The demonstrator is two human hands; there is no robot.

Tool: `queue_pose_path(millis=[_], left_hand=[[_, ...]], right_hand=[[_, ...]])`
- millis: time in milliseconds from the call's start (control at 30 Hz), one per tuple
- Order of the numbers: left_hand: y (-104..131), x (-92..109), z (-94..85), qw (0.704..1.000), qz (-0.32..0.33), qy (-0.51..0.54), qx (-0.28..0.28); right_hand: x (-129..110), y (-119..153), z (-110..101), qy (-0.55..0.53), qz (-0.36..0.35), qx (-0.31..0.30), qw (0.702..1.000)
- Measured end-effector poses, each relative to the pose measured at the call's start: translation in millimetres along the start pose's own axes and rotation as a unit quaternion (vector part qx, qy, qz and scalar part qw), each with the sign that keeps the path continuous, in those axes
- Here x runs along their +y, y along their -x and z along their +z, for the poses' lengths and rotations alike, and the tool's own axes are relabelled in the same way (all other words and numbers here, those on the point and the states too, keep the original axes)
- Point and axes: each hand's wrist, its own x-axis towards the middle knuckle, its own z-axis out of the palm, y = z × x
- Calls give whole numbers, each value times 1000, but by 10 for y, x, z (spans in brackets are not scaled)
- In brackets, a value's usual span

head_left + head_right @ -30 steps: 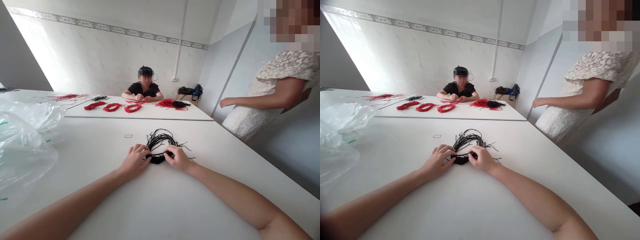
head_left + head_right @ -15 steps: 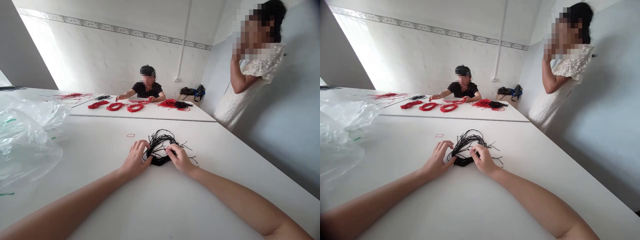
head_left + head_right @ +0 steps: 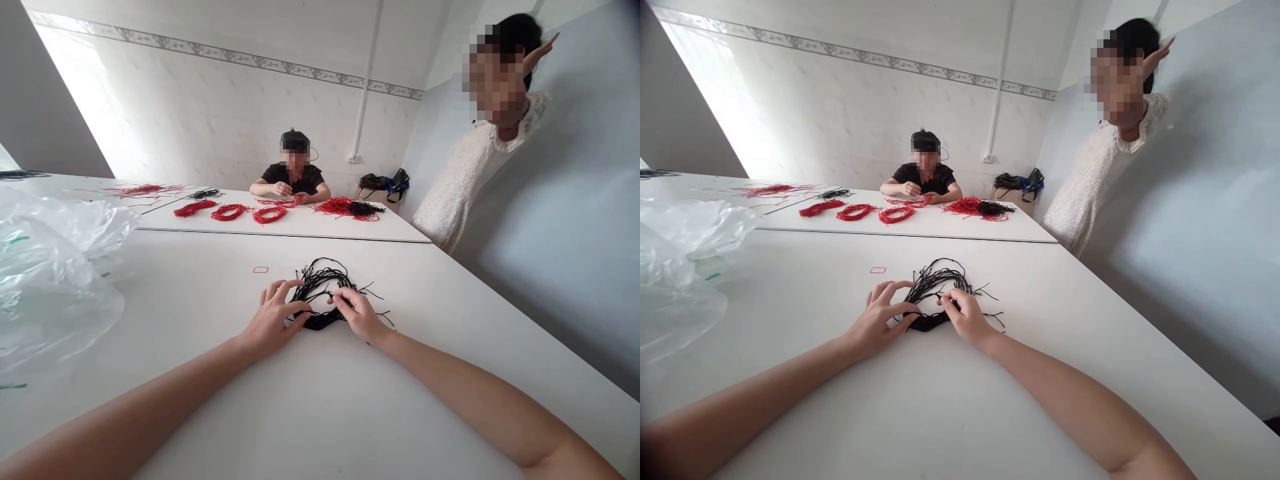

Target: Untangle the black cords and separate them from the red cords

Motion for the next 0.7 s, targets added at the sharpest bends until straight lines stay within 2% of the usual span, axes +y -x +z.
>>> queue_pose_path(millis=[200,400,700], left_hand=[[-40,-50,31,995,-65,22,65],[-76,-52,61,992,-84,48,85],[-86,-113,117,985,-122,55,111]], right_hand=[[15,-49,35,15,-16,-10,1000],[-4,-108,119,-1,-24,-8,1000],[36,-83,147,79,-30,0,996]])
